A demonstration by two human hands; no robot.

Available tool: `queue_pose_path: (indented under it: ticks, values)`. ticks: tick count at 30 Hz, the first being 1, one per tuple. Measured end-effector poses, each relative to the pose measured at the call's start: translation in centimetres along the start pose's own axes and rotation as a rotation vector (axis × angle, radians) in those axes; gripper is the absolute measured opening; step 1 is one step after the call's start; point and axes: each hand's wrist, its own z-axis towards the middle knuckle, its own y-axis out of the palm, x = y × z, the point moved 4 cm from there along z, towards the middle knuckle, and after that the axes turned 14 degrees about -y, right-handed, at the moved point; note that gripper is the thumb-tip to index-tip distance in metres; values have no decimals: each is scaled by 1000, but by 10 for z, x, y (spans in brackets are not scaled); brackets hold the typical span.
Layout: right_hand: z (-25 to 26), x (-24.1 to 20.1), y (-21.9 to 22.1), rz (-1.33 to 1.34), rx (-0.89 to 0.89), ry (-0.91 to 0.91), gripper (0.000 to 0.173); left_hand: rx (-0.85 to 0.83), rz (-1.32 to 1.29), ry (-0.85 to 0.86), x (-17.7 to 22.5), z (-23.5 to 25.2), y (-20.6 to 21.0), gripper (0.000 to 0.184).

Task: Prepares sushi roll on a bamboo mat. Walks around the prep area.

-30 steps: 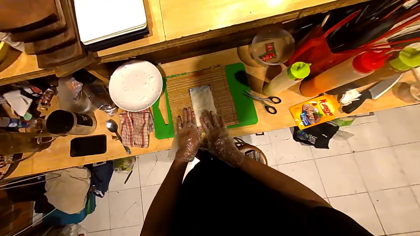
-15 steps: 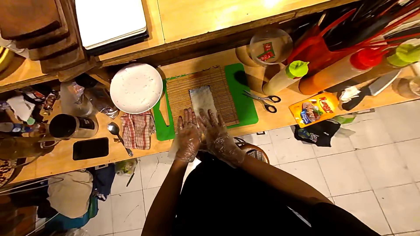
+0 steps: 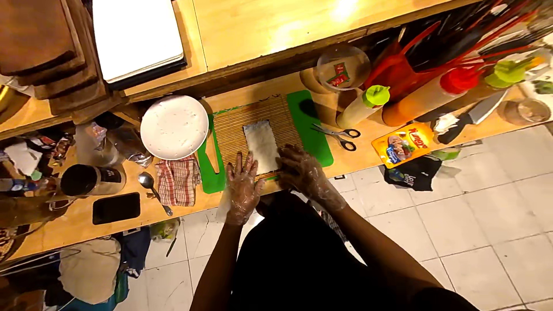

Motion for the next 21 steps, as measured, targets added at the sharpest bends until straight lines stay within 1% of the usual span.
queue_pose_path:
  ticks: [2,5,6,9,11,12,13,14,15,17,19,21]
  values:
    - [13,-4,4,17,-38,-81,42,16,18,51,7,7,1,57]
    - [27,-9,9,7,-104,-111,46,-3,27,83,18,15,2,50]
    - [29,-9,12,17,-107,-116,44,-7,24,83,21,17,2,46]
    - [28,-4,22,21,-47,-154,33,32,0,94,26,21,0,36]
    - [27,-4,24,34,2,-169,31,56,-33,96,28,21,-1,34]
    - [27,-5,21,38,-4,-143,34,68,-58,96,27,20,-1,34]
    - [26,-8,17,36,-8,-96,42,71,-77,88,26,18,-1,36]
    - [23,-9,12,15,10,-38,55,65,-84,70,24,16,-3,41]
    - [17,-9,8,-14,43,31,67,64,-67,46,21,13,-6,48]
    - [5,-6,2,-99,39,169,84,59,15,-10,19,6,-9,63]
    - [-3,-9,6,-150,-48,245,95,51,106,-20,25,-5,-6,67]
    - [-3,-15,15,-204,-135,254,99,47,122,18,39,-17,-1,69]
